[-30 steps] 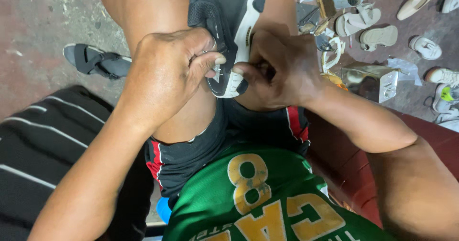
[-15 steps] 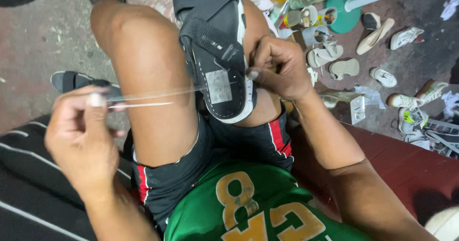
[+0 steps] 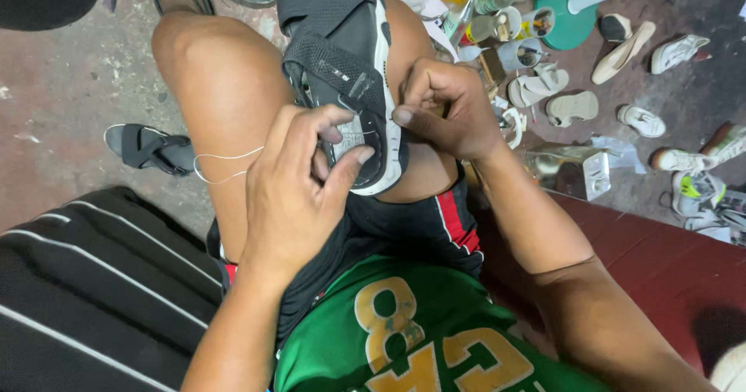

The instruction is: The person sits on the floor and sews a black and white shoe using a needle and white thread. They repeatedly push the needle through the shoe's sole and upper, pulling the thread tight to secure the parts together.

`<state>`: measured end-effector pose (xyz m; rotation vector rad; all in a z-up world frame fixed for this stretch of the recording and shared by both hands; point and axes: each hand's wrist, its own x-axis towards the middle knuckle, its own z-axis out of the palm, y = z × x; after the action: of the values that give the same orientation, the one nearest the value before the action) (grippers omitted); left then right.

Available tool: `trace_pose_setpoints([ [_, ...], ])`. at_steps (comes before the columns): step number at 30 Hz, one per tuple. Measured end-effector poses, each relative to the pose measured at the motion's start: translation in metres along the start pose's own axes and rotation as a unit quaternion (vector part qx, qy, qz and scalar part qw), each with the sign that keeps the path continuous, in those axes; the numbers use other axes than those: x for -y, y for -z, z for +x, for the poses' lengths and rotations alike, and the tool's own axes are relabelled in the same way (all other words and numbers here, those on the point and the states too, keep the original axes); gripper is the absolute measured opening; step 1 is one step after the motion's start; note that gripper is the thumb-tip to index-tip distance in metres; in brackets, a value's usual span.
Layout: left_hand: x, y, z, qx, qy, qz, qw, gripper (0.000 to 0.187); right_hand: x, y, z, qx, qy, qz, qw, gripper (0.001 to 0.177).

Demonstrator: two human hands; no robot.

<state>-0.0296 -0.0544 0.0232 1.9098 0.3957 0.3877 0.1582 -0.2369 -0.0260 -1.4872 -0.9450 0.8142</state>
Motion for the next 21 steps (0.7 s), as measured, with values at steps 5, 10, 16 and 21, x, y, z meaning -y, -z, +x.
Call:
trace_pose_setpoints([
  [5,0.007,0.005,0.015,0.083,0.035,0.010,0.996,0.034,0.015,-0.003,0.005,0.010,-0.006,-0.102,0.995,0.026],
  [10,0.013,0.002,0.017,0.090,-0.024,0.018,0.996,0.035,0.029,-0.009,0.009,0.017,0.016,-0.168,0.986,0.029],
  [16,0.019,0.000,0.018,0.092,-0.022,0.041,0.995,0.039,0.033,-0.008,0.018,0.029,0.053,-0.251,0.966,0.032],
  [21,0.022,0.001,0.018,0.094,-0.034,0.051,0.994,0.036,0.030,-0.008,0.025,0.045,0.111,-0.320,0.940,0.028],
])
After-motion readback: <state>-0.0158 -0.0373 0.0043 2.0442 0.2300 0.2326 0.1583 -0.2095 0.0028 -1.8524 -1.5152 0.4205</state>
